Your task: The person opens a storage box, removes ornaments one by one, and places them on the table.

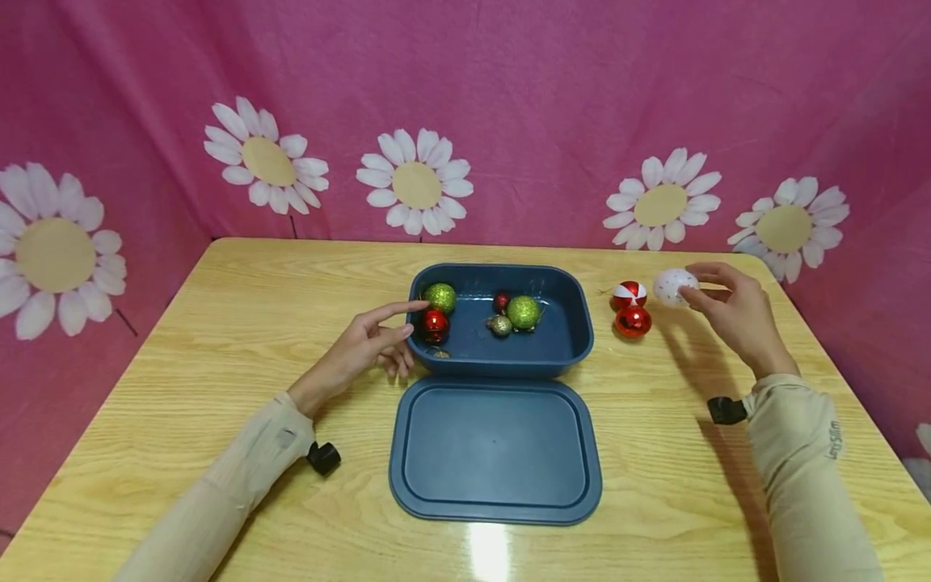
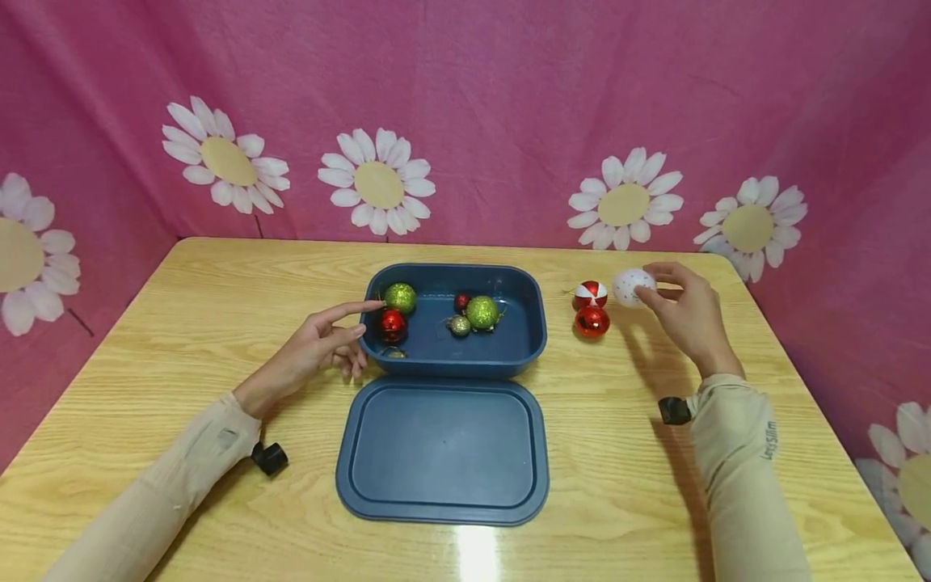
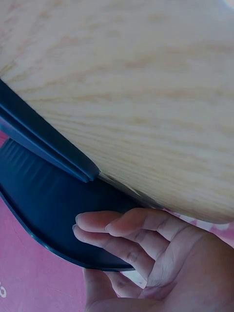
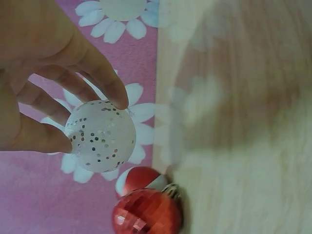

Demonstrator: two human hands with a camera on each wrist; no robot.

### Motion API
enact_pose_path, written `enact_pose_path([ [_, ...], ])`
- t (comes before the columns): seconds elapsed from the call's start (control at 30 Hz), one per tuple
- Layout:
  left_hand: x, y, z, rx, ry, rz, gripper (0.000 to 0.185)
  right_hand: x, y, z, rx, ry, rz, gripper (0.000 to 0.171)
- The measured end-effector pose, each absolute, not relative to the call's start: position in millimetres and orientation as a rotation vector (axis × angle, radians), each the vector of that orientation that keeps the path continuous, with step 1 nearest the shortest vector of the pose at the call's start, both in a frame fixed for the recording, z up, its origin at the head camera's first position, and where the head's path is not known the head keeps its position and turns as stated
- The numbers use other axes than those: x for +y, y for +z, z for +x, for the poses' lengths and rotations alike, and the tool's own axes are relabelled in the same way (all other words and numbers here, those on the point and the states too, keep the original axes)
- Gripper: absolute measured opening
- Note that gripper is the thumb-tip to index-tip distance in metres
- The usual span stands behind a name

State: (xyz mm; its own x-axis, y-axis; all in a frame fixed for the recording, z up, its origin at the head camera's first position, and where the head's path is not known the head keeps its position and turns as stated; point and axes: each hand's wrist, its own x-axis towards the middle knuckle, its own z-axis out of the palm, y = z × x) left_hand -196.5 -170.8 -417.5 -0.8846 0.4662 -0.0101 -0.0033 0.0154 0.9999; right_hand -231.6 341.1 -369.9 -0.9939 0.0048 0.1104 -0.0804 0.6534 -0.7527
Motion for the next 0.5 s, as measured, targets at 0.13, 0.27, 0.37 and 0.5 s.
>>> enact_pose_path([
  [0.13,-171,-418,-195,1.978,1.927,0.474,0.045,342,-377,-234,-2.812,1.325,0.078,0.054],
  [0.27,-171,-420,-193,1.983,1.915,0.466,0.045,341,-384,-237,-2.829,1.401,0.122,0.051],
  [0.37,-171,-420,-194,1.986,1.912,0.469,0.045,341,-388,-238,-2.827,1.400,0.139,0.049],
  [0.5,-170,-419,-198,1.992,1.897,0.475,0.044,340,-391,-236,-2.828,1.389,0.132,0.049],
])
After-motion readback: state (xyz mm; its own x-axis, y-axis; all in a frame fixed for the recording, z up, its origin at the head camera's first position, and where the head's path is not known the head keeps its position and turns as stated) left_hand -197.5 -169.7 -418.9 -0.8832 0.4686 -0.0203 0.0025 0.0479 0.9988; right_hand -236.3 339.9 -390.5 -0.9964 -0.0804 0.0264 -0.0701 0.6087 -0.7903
